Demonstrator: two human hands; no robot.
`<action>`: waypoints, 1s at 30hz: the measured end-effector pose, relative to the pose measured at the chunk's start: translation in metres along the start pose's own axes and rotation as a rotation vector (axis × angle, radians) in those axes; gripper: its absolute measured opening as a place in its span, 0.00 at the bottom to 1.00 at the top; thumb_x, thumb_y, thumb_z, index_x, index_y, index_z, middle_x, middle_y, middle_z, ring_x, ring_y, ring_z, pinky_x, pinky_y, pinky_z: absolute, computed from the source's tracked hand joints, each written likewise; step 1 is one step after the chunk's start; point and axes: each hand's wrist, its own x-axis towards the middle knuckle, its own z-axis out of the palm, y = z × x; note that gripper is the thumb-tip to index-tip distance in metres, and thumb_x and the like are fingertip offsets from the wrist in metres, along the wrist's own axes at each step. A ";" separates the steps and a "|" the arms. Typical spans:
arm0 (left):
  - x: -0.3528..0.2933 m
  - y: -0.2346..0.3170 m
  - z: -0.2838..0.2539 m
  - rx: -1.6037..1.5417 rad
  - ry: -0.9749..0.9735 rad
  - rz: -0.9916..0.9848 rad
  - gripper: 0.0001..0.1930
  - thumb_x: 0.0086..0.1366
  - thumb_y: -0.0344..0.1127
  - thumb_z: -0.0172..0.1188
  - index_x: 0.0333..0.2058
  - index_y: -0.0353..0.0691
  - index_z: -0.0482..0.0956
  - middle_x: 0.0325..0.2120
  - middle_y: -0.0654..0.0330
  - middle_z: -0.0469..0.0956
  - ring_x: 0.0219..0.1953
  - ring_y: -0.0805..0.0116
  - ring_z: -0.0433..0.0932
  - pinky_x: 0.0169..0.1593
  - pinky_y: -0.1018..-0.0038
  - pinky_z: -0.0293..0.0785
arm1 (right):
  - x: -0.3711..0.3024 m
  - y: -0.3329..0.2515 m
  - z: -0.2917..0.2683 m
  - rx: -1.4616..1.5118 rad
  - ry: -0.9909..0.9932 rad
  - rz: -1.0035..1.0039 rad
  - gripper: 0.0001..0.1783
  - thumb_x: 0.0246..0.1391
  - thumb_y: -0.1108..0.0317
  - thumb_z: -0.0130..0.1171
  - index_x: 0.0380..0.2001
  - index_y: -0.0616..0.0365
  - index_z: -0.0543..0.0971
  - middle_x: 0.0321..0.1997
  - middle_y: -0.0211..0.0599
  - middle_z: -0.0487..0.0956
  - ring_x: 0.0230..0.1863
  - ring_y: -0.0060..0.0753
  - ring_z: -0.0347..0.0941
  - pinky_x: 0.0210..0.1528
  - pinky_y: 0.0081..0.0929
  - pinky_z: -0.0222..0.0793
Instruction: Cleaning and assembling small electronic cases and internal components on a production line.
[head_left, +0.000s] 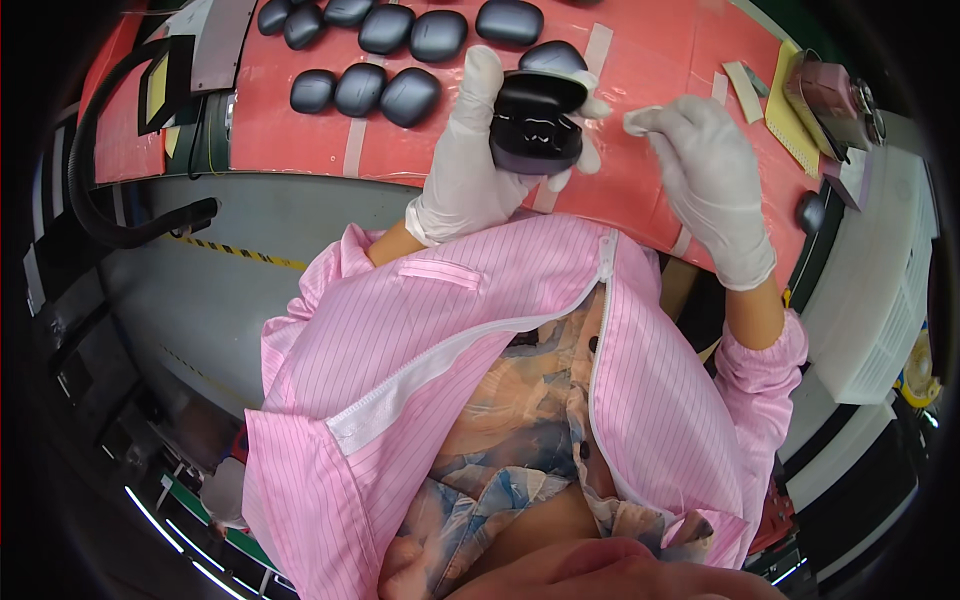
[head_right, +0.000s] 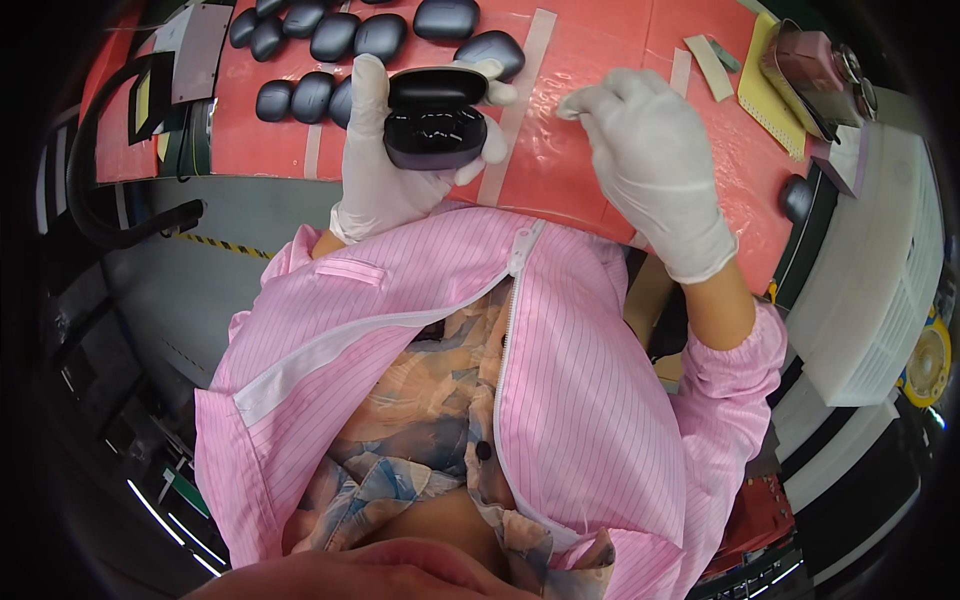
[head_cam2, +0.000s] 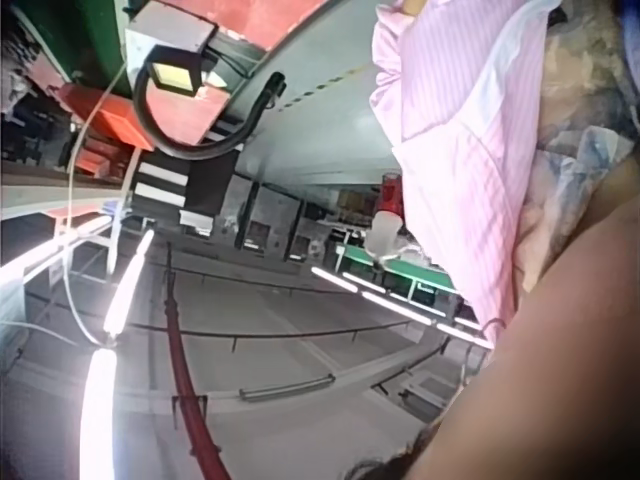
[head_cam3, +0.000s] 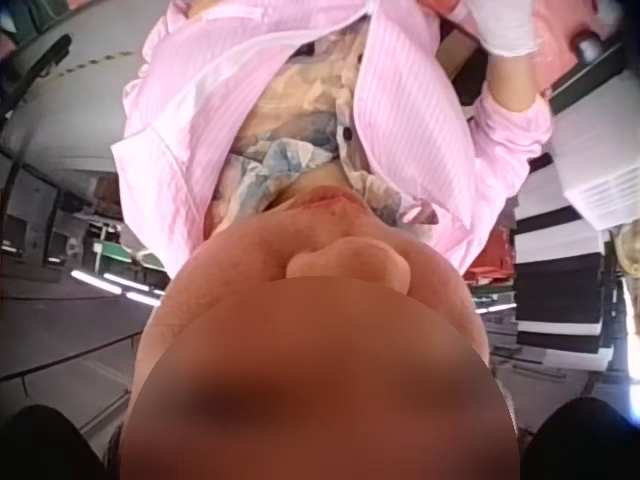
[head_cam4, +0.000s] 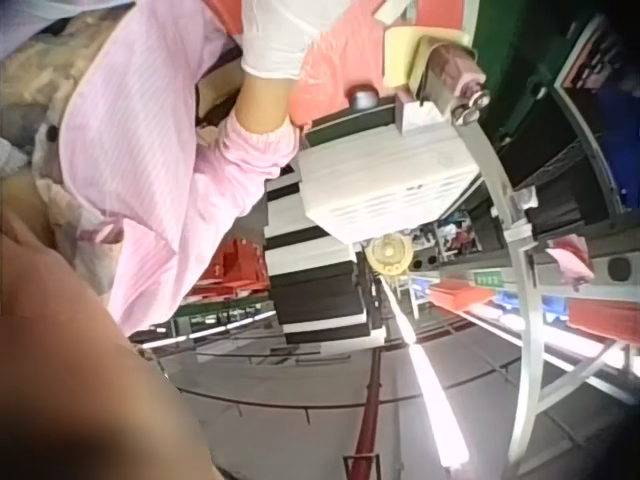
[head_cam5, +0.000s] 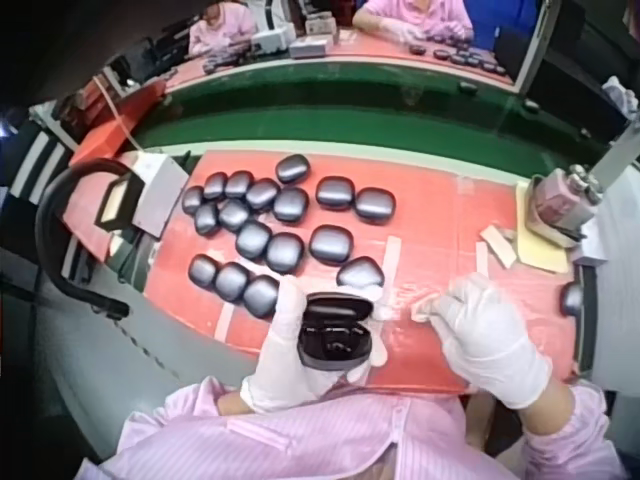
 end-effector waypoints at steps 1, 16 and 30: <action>-0.002 0.001 0.000 -0.047 -0.090 -0.004 0.39 0.63 0.70 0.38 0.45 0.34 0.74 0.33 0.56 0.79 0.29 0.71 0.79 0.22 0.79 0.68 | -0.007 0.004 0.000 0.216 0.143 0.082 0.08 0.47 0.76 0.58 0.34 0.56 0.80 0.32 0.35 0.77 0.35 0.37 0.72 0.42 0.32 0.68; 0.003 -0.003 -0.004 -0.092 -0.482 0.116 0.41 0.53 0.69 0.58 0.48 0.33 0.73 0.38 0.51 0.78 0.34 0.68 0.80 0.36 0.79 0.74 | -0.042 0.009 0.059 0.549 0.447 0.298 0.10 0.53 0.81 0.56 0.37 0.58 0.81 0.38 0.35 0.81 0.40 0.31 0.74 0.45 0.25 0.68; 0.003 -0.019 -0.006 -0.008 -0.277 0.144 0.36 0.60 0.66 0.52 0.48 0.34 0.72 0.38 0.56 0.77 0.38 0.71 0.78 0.38 0.78 0.76 | -0.010 -0.048 -0.013 0.295 0.278 0.053 0.18 0.38 0.81 0.61 0.36 0.53 0.81 0.31 0.32 0.76 0.33 0.33 0.70 0.37 0.30 0.65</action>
